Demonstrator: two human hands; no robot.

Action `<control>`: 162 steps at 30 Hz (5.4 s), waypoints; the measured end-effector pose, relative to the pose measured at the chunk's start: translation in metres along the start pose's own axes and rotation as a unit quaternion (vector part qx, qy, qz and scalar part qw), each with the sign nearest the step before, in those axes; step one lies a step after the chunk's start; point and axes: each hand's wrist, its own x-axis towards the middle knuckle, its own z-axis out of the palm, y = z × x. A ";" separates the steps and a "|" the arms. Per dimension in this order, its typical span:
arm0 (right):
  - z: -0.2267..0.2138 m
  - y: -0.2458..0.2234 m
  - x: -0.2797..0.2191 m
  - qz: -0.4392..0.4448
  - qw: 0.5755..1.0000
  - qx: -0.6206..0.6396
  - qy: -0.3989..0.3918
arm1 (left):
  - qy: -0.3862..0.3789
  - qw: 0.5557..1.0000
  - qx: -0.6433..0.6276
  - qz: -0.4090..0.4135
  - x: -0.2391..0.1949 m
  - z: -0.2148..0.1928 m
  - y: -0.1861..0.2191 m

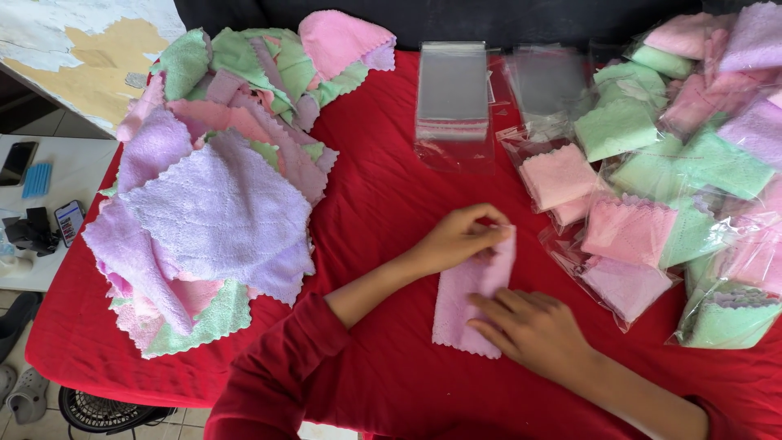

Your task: The person folds pastel-colored cloths and places each folded cloth into a clear plastic bag. The person repeats this process for multiple cloths, stacking the packaged items on the table.

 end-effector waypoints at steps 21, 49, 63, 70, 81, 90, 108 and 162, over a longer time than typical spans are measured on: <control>0.001 0.009 -0.072 0.104 0.992 0.070 0.016 | -0.080 0.878 0.465 0.076 0.031 -0.001 0.006; -0.021 -0.009 -0.086 0.535 0.808 0.233 -0.083 | -0.066 0.782 0.614 0.080 -0.093 0.065 -0.019; 0.008 -0.017 -0.114 0.510 0.857 0.026 -0.073 | 0.038 0.729 0.652 0.206 -0.075 0.013 -0.019; -0.019 -0.031 -0.038 0.062 0.993 -0.029 0.095 | 0.019 0.872 0.459 0.169 -0.054 0.003 -0.009; 0.005 -0.027 -0.007 -0.209 0.977 0.033 0.010 | 0.124 0.963 0.234 -0.051 -0.037 -0.021 0.035; -0.012 -0.012 0.004 -0.082 0.980 0.180 0.033 | 0.076 0.922 0.343 -0.165 -0.038 -0.035 0.042; 0.035 0.033 0.008 0.055 0.993 0.027 -0.099 | -0.096 0.719 0.617 0.304 -0.104 0.040 -0.039; -0.012 0.083 0.081 0.397 0.823 0.384 -0.133 | 0.054 0.813 0.517 0.263 -0.069 -0.006 -0.010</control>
